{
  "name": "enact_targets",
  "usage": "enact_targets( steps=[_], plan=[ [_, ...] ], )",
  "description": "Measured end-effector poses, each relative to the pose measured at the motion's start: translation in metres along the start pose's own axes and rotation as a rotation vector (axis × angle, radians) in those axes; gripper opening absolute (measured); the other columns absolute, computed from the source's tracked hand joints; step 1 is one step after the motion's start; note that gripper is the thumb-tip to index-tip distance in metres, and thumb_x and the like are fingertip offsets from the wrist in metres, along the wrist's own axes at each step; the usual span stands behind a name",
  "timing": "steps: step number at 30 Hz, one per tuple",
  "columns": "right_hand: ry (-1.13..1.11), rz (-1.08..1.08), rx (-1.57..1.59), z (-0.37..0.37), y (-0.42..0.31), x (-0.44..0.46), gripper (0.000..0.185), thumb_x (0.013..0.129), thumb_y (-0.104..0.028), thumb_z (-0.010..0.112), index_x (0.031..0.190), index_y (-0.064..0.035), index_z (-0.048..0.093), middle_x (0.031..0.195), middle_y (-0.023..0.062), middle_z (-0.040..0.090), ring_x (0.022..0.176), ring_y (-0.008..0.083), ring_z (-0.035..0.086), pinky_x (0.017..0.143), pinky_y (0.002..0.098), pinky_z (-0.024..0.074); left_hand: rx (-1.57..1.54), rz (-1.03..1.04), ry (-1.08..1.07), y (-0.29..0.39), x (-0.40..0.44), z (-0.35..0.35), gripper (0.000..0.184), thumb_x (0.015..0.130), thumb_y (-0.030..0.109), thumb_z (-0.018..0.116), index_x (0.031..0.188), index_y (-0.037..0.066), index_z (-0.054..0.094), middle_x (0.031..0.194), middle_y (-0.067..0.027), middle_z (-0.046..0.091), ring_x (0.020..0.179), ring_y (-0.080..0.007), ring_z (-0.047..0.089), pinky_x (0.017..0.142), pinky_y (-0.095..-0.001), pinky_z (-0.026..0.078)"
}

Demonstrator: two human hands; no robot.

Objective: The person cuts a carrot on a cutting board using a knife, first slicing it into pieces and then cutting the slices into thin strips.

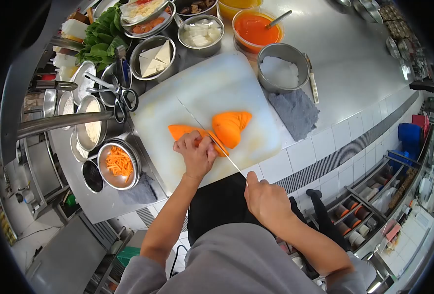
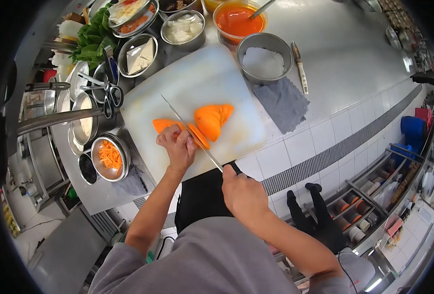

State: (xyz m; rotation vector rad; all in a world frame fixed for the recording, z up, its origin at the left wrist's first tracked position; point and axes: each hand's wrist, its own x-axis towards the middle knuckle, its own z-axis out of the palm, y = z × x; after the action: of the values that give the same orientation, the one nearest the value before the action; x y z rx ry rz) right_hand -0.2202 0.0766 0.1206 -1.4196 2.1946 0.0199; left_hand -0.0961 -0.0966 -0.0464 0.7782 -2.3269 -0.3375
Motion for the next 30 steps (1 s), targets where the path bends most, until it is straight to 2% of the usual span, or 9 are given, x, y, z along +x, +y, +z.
enact_targets(
  steps=[3, 8, 10, 16, 21, 23, 27, 30],
  plan=[
    [-0.003, -0.046, -0.008, -0.005, 0.003, 0.005, 0.016, 0.096, -0.017, 0.063, 0.091, -0.0073, 0.051, 0.062, 0.0110, 0.063, 0.052, 0.0281, 0.069, 0.048, 0.0373, 0.0572, -0.005, -0.007, -0.003, -0.001, -0.001, -0.001, 0.021, 0.086, 0.023, 0.063, 0.106, 0.021, 0.060, 0.111, -0.0049, 0.051, 0.106, -0.0270, 0.046, 0.092, -0.0475, 0.027],
    [0.091, -0.021, 0.030, 0.042, 0.006, 0.015, 0.014, 0.095, -0.015, 0.062, 0.092, -0.0072, 0.051, 0.067, 0.0140, 0.068, 0.054, 0.0297, 0.070, 0.048, 0.0392, 0.0573, -0.012, -0.004, -0.009, 0.002, -0.003, -0.004, 0.021, 0.086, 0.022, 0.063, 0.107, 0.023, 0.060, 0.112, -0.0045, 0.051, 0.105, -0.0263, 0.046, 0.092, -0.0472, 0.027],
    [0.109, -0.011, 0.039, 0.035, 0.004, 0.018, 0.014, 0.095, -0.015, 0.062, 0.091, -0.0072, 0.051, 0.068, 0.0149, 0.068, 0.055, 0.0302, 0.070, 0.048, 0.0396, 0.0571, 0.002, -0.003, -0.002, 0.001, -0.002, -0.002, 0.021, 0.086, 0.022, 0.063, 0.107, 0.023, 0.060, 0.112, -0.0043, 0.051, 0.105, -0.0264, 0.047, 0.092, -0.0472, 0.027],
    [-0.019, 0.009, 0.030, 0.011, -0.002, 0.023, 0.018, 0.096, -0.019, 0.064, 0.095, -0.0056, 0.051, 0.067, 0.0153, 0.067, 0.055, 0.0312, 0.070, 0.050, 0.0405, 0.0580, 0.003, -0.016, -0.003, 0.001, -0.002, -0.001, 0.023, 0.083, 0.023, 0.065, 0.106, 0.023, 0.061, 0.111, -0.0029, 0.051, 0.107, -0.0270, 0.046, 0.092, -0.0487, 0.027],
    [0.102, -0.026, 0.132, 0.048, 0.008, 0.030, 0.022, 0.095, -0.020, 0.065, 0.099, -0.0036, 0.051, 0.070, 0.0182, 0.069, 0.060, 0.0332, 0.072, 0.054, 0.0423, 0.0592, -0.014, -0.031, -0.004, -0.001, -0.003, 0.003, 0.024, 0.082, 0.024, 0.067, 0.105, 0.024, 0.062, 0.111, -0.0017, 0.051, 0.107, -0.0273, 0.046, 0.092, -0.0505, 0.027],
    [0.062, -0.021, 0.124, 0.022, -0.001, 0.029, 0.021, 0.095, -0.020, 0.065, 0.098, -0.0038, 0.051, 0.069, 0.0178, 0.068, 0.059, 0.0332, 0.071, 0.054, 0.0420, 0.0590, 0.012, -0.014, 0.005, 0.003, 0.003, 0.001, 0.020, 0.085, 0.023, 0.062, 0.105, 0.022, 0.061, 0.109, -0.0042, 0.051, 0.106, -0.0268, 0.046, 0.092, -0.0480, 0.027],
    [0.017, 0.008, 0.094, 0.016, -0.006, 0.036, 0.021, 0.095, -0.020, 0.065, 0.099, -0.0037, 0.052, 0.066, 0.0170, 0.066, 0.057, 0.0333, 0.070, 0.052, 0.0418, 0.0586, 0.001, -0.015, -0.006, -0.001, 0.001, -0.001, 0.019, 0.086, 0.024, 0.061, 0.105, 0.023, 0.062, 0.108, -0.0040, 0.051, 0.106, -0.0269, 0.046, 0.092, -0.0481, 0.027],
    [0.104, 0.005, 0.105, 0.045, -0.003, 0.039, 0.019, 0.095, -0.019, 0.064, 0.098, -0.0040, 0.052, 0.067, 0.0185, 0.067, 0.058, 0.0344, 0.071, 0.053, 0.0425, 0.0585, 0.014, -0.018, -0.024, -0.005, 0.003, 0.004, 0.023, 0.084, 0.026, 0.066, 0.107, 0.026, 0.062, 0.111, -0.0006, 0.050, 0.106, -0.0264, 0.045, 0.091, -0.0502, 0.027]
  ],
)
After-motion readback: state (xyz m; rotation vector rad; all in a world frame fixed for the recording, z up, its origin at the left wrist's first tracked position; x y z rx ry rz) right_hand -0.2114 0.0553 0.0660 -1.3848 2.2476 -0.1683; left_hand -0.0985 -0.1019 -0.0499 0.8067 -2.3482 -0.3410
